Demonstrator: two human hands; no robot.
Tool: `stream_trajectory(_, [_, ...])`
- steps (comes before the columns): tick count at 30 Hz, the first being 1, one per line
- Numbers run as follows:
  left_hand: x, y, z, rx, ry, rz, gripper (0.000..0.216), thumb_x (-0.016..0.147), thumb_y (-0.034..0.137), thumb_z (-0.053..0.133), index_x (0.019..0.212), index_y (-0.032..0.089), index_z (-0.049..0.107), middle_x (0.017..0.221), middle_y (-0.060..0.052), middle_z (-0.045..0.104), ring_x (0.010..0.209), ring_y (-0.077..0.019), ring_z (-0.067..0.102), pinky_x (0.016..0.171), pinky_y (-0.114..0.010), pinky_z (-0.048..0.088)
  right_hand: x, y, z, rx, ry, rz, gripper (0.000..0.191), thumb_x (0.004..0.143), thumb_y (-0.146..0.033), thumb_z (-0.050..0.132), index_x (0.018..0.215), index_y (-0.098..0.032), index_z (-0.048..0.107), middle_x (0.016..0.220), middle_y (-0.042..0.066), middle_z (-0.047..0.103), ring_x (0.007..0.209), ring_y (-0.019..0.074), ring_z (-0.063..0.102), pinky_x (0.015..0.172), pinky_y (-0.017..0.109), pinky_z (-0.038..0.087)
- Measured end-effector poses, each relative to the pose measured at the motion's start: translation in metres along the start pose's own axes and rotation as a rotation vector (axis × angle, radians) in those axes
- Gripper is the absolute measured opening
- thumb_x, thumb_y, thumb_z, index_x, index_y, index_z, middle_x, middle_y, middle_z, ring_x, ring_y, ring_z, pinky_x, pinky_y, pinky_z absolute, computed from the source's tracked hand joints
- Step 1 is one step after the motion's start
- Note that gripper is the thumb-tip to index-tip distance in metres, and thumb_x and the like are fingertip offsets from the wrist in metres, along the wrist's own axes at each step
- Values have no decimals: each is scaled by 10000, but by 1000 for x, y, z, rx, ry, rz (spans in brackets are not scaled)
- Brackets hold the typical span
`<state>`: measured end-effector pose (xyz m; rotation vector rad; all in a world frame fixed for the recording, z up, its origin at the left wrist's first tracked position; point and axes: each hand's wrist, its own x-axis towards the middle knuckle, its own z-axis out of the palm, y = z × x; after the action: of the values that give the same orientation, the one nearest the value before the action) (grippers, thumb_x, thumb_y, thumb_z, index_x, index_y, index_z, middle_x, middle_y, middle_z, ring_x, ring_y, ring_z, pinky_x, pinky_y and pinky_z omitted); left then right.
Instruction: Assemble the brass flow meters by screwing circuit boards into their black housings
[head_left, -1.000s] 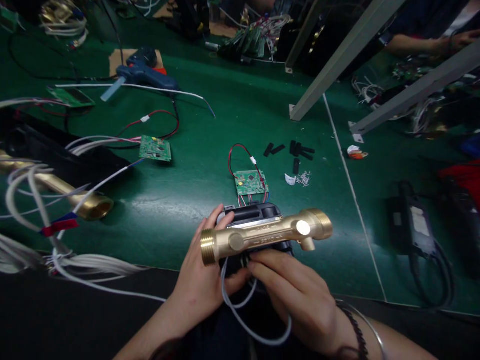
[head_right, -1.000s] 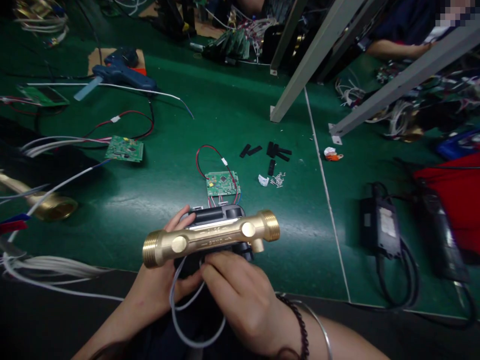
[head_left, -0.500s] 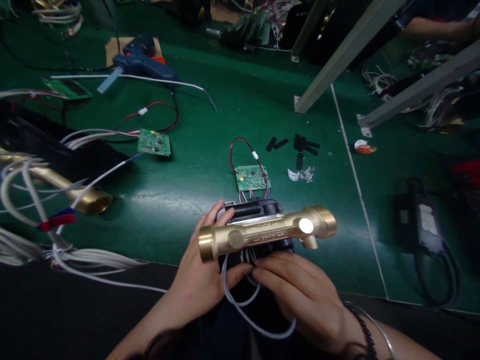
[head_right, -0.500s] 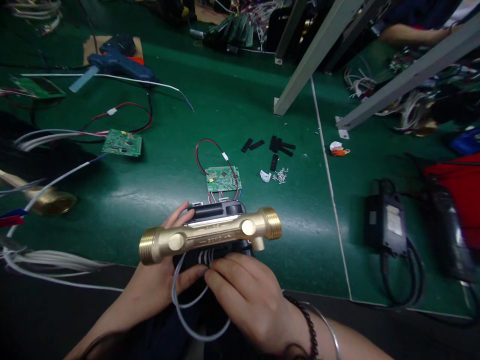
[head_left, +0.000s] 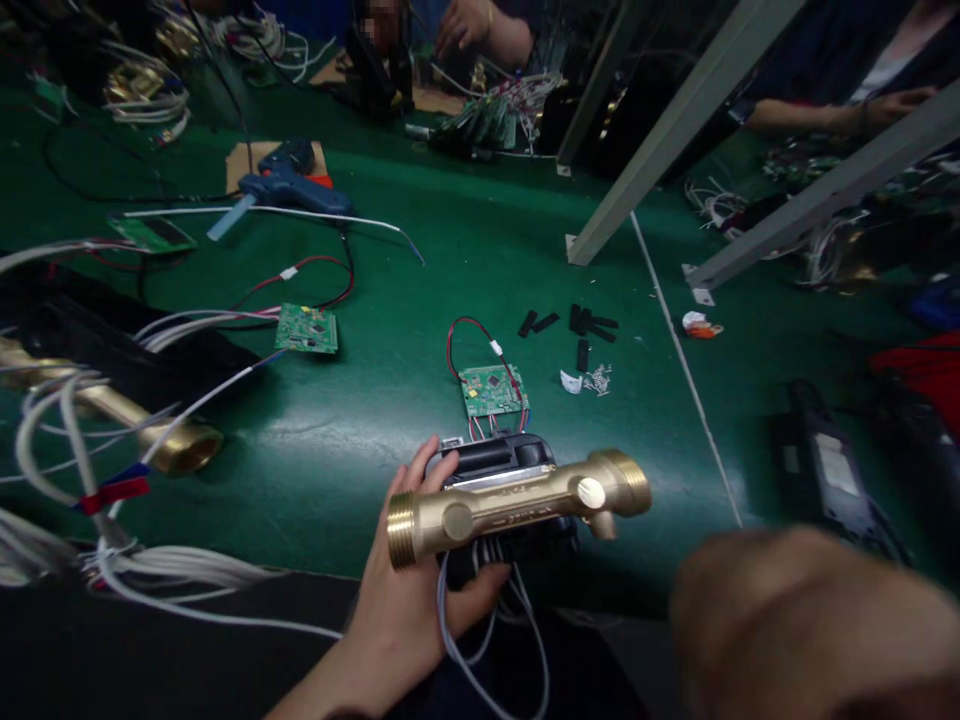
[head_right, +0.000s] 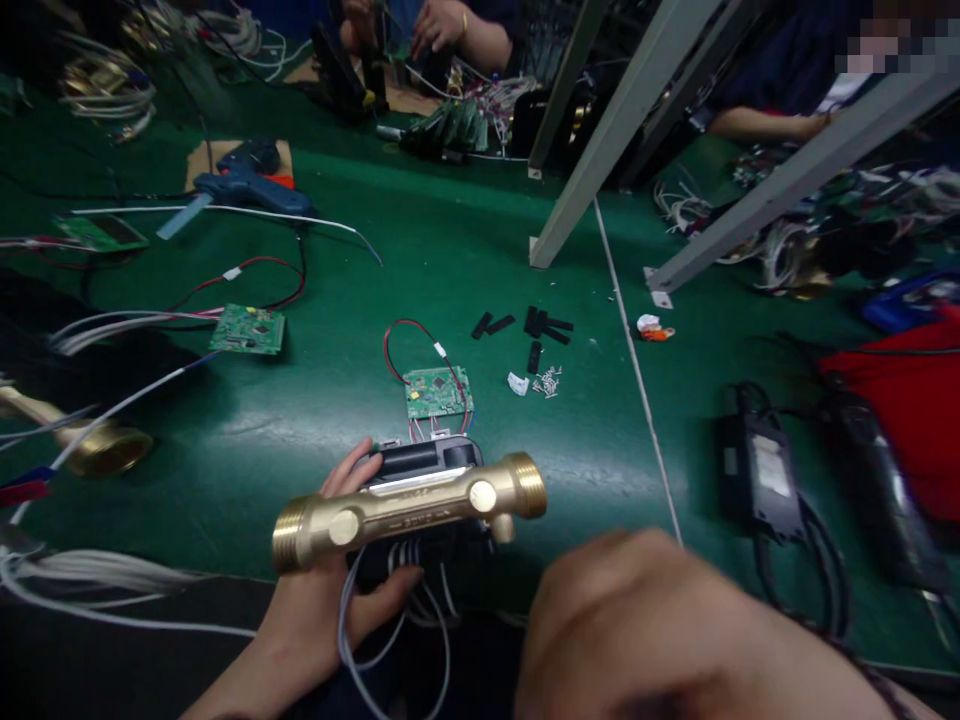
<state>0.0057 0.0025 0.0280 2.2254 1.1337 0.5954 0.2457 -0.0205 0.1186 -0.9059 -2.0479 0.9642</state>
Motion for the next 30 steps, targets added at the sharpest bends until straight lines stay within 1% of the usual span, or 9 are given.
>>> stream_trajectory(2, [-1, -1, 1, -17, 10, -4, 699, 779, 349, 600, 1370, 177, 266, 1408, -189, 337, 1270, -339, 398, 973, -555, 439, 13, 29, -22, -337, 331, 101, 123, 910, -133, 547, 933, -219, 632, 791, 23, 694, 743, 86, 664, 689, 146, 547])
stream_trajectory(3, [-2, -2, 2, -19, 10, -4, 692, 783, 354, 599, 1365, 173, 272, 1406, -191, 336, 1271, -337, 397, 971, -552, 444, 21, 48, -27, -487, 352, 158, 125, 874, -120, 596, 951, -205, 648, 867, 41, 701, 809, 107, 665, 749, 191, 551])
stream_trajectory(5, [-5, -3, 4, -23, 4, -13, 694, 779, 367, 606, 1362, 178, 279, 1407, -185, 337, 1273, -331, 398, 974, -545, 449, 40, 87, -25, -518, 108, 101, 256, 837, -125, 637, 1091, -160, 631, 1064, 99, 675, 1012, 184, 629, 878, 332, 539])
stream_trajectory(7, [-8, -4, 7, -28, 26, -22, 707, 760, 378, 614, 1359, 187, 289, 1411, -175, 338, 1274, -329, 400, 982, -546, 444, 57, 119, -13, -512, -124, 59, 406, 771, -176, 720, 1162, -142, 614, 1167, 143, 625, 1082, 250, 588, 901, 424, 523])
stream_trajectory(9, [-10, -6, 12, -27, 66, -7, 718, 738, 399, 623, 1350, 192, 309, 1413, -169, 343, 1275, -335, 402, 986, -554, 437, 69, 135, -1, -492, -219, 19, 450, 757, -206, 736, 1182, -131, 611, 1153, 156, 618, 1074, 265, 573, 893, 440, 515])
stream_trajectory(14, [-13, -10, 18, -29, 96, 16, 725, 733, 456, 627, 1346, 212, 328, 1429, -153, 341, 1289, -338, 394, 1000, -544, 419, 86, 136, 5, -424, -165, -64, 392, 805, -264, 691, 1169, -136, 622, 1126, 143, 620, 1042, 239, 555, 879, 412, 500])
stream_trajectory(19, [-14, -10, 17, 4, 105, -1, 694, 759, 514, 583, 1322, 177, 355, 1400, -171, 378, 1279, -335, 406, 1014, -552, 398, 90, 135, 1, -417, -168, -20, 363, 770, -244, 721, 1110, -143, 646, 1105, 122, 641, 1016, 228, 580, 856, 384, 503])
stream_trajectory(26, [-3, -8, 9, 97, 56, 43, 809, 674, 451, 619, 1356, 159, 297, 1320, -185, 442, 1205, -352, 471, 905, -531, 490, 80, 142, 16, -460, -68, -23, 311, 767, -270, 733, 1033, -123, 665, 1108, 153, 638, 1031, 240, 595, 853, 393, 525])
stream_trajectory(30, [1, -6, 4, 101, 25, 61, 861, 660, 380, 679, 1383, 202, 246, 1335, -180, 409, 1201, -365, 469, 905, -564, 486, 80, 140, 4, -513, -91, -7, 320, 800, -310, 690, 1027, -85, 669, 1126, 177, 629, 1058, 260, 601, 873, 403, 518])
